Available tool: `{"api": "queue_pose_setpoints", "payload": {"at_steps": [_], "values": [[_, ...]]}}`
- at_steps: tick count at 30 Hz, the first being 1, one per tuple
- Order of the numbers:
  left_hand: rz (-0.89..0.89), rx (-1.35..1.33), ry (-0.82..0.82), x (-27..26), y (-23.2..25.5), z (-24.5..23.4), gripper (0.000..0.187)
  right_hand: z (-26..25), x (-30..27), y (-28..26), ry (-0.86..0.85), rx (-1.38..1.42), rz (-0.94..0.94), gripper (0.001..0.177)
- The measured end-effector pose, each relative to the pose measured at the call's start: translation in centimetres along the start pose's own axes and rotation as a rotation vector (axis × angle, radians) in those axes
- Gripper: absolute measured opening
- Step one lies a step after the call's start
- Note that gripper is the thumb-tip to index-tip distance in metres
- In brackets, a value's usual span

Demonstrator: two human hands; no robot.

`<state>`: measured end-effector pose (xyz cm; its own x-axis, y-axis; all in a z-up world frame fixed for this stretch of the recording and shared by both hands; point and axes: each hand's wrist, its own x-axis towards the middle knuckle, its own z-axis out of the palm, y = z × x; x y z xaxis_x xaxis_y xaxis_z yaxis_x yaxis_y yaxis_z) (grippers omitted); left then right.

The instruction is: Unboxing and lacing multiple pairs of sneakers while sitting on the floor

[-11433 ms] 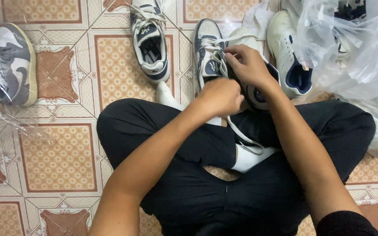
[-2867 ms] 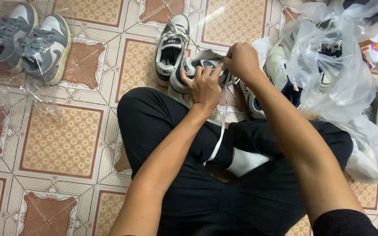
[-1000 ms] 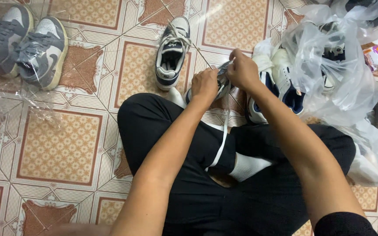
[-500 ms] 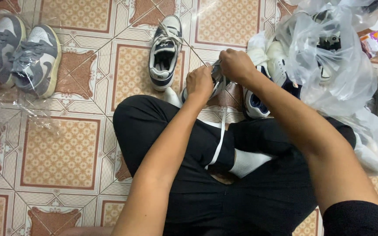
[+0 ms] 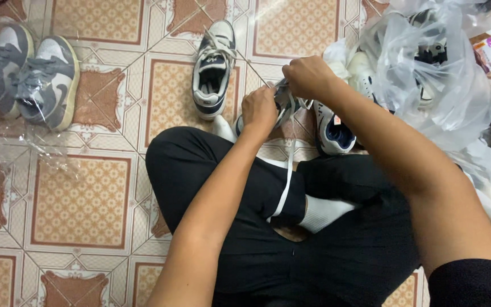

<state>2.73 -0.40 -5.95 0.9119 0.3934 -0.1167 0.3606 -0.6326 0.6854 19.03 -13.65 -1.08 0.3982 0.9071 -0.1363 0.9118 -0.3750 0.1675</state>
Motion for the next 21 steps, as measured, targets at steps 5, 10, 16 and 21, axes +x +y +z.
{"api": "queue_pose_setpoints", "payload": {"at_steps": [5, 10, 16, 21], "values": [[0.116, 0.182, 0.001, -0.3, -0.2, -0.1, 0.047, -6.6, 2.8, -1.4, -0.600, 0.225, 0.152, 0.049], [0.111, 0.171, -0.005, -0.3, -0.3, -0.1, 0.039, -4.7, 4.3, 0.0, -0.691, 0.472, 0.224, 0.035], [0.131, 0.160, 0.034, 0.2, -1.3, 1.3, 0.047, 1.6, 1.2, 2.3, -0.322, 1.188, 0.409, 0.020], [0.112, 0.184, 0.035, 0.8, -1.7, 1.8, 0.042, 1.1, -1.9, 0.2, -0.067, 1.858, 0.629, 0.026]]}}
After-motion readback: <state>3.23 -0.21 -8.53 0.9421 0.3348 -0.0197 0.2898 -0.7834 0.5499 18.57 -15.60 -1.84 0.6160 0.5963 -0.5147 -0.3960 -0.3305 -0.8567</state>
